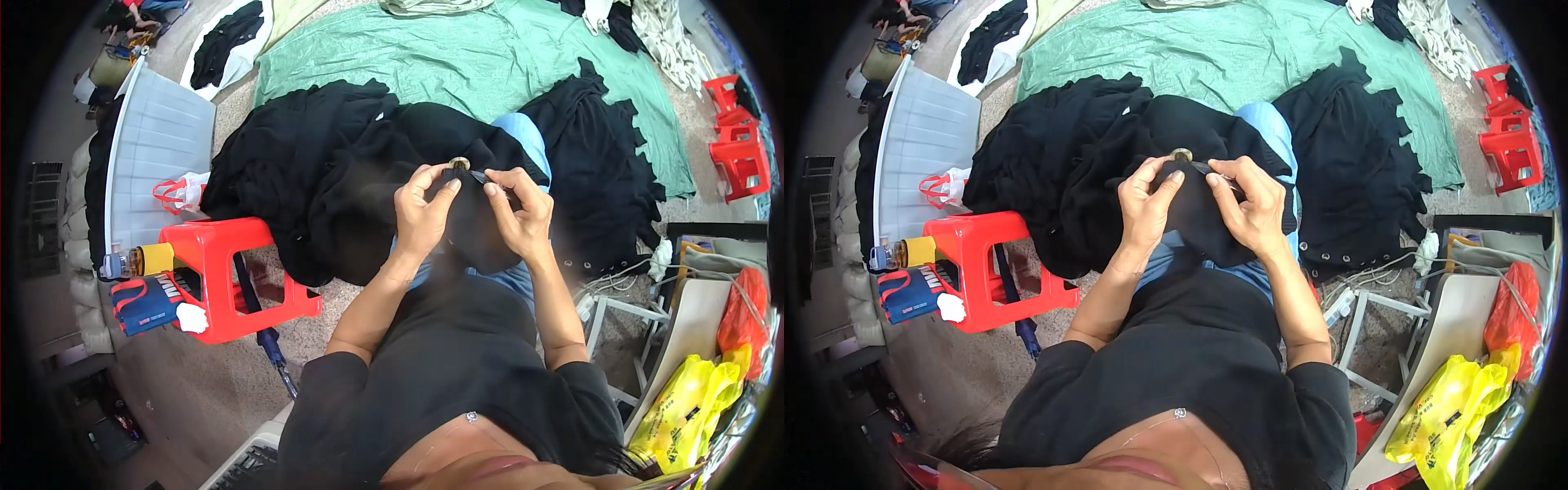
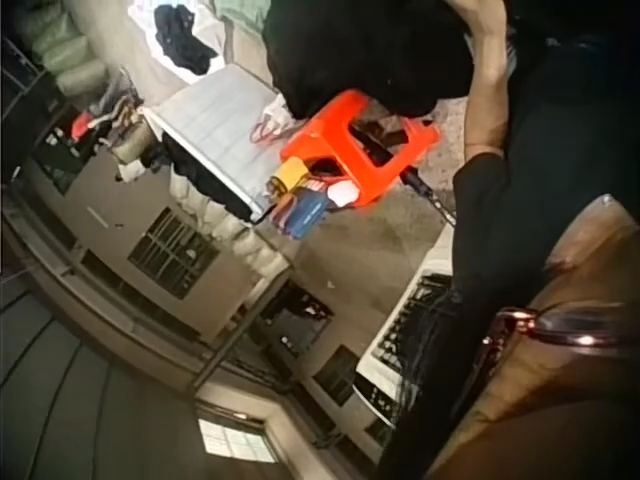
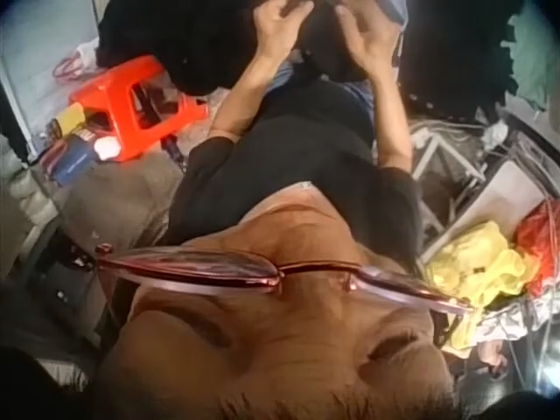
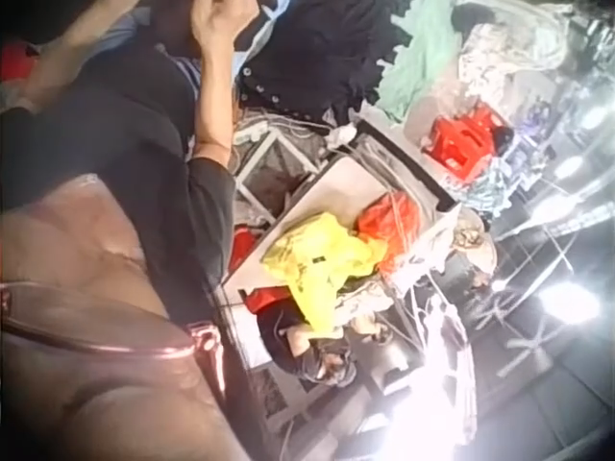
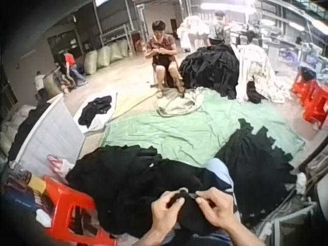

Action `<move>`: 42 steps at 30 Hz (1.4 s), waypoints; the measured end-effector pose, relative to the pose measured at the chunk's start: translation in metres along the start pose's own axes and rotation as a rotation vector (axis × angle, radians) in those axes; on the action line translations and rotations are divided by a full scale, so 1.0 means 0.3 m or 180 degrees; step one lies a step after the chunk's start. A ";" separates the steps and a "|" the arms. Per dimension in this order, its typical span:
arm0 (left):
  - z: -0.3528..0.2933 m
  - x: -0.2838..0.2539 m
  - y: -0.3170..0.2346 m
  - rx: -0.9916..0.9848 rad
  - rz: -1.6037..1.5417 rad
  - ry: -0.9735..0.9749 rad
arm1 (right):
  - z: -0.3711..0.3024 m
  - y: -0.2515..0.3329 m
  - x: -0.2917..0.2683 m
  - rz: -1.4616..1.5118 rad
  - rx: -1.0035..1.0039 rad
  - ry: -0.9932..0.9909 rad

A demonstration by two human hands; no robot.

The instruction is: Inspecting and handling black fabric garment pieces with metal eyelets in a factory setting.

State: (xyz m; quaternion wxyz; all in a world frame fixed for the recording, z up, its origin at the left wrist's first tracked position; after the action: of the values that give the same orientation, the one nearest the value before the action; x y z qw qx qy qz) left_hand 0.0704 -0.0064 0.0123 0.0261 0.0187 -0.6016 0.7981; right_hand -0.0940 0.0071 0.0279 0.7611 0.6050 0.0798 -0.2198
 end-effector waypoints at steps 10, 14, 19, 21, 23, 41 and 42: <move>-0.009 0.004 0.009 0.0304 0.0365 0.0095 | 0.019 -0.013 -0.016 -0.0250 -0.0425 0.0045; -0.002 0.006 0.019 0.0317 0.0373 0.0134 | 0.030 -0.012 -0.018 -0.0169 -0.0406 0.0145; 0.001 0.011 0.002 0.0293 0.0467 0.0204 | 0.032 -0.016 -0.016 -0.0216 -0.0386 0.0189; 0.004 0.013 0.003 0.0298 0.0511 0.0220 | 0.033 -0.017 -0.015 -0.0219 -0.0368 0.0198; 0.004 0.013 0.002 0.0475 0.0736 0.0231 | 0.033 -0.013 -0.015 -0.0223 -0.0345 0.0207; 0.011 0.006 0.023 0.0089 0.0225 0.0154 | 0.029 -0.075 0.042 0.2017 0.1162 0.0335; 0.013 0.006 0.026 0.0006 0.0062 0.0140 | 0.030 -0.078 0.040 0.2004 0.1230 0.0378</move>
State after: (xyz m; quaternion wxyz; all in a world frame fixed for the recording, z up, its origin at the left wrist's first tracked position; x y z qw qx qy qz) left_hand 0.0682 -0.0122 0.0061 0.0316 -0.0047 -0.6003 0.7992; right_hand -0.0948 -0.0084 0.0048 0.6572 0.7441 -0.1090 0.0494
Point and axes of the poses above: each hand's wrist, its own z-axis towards the middle knuckle, its own x-axis out of the palm, y = z × x, the point moved 1 cm from there along z, towards the middle knuckle, and after that the axes turned 14 degrees about x, right-handed, at the moved point
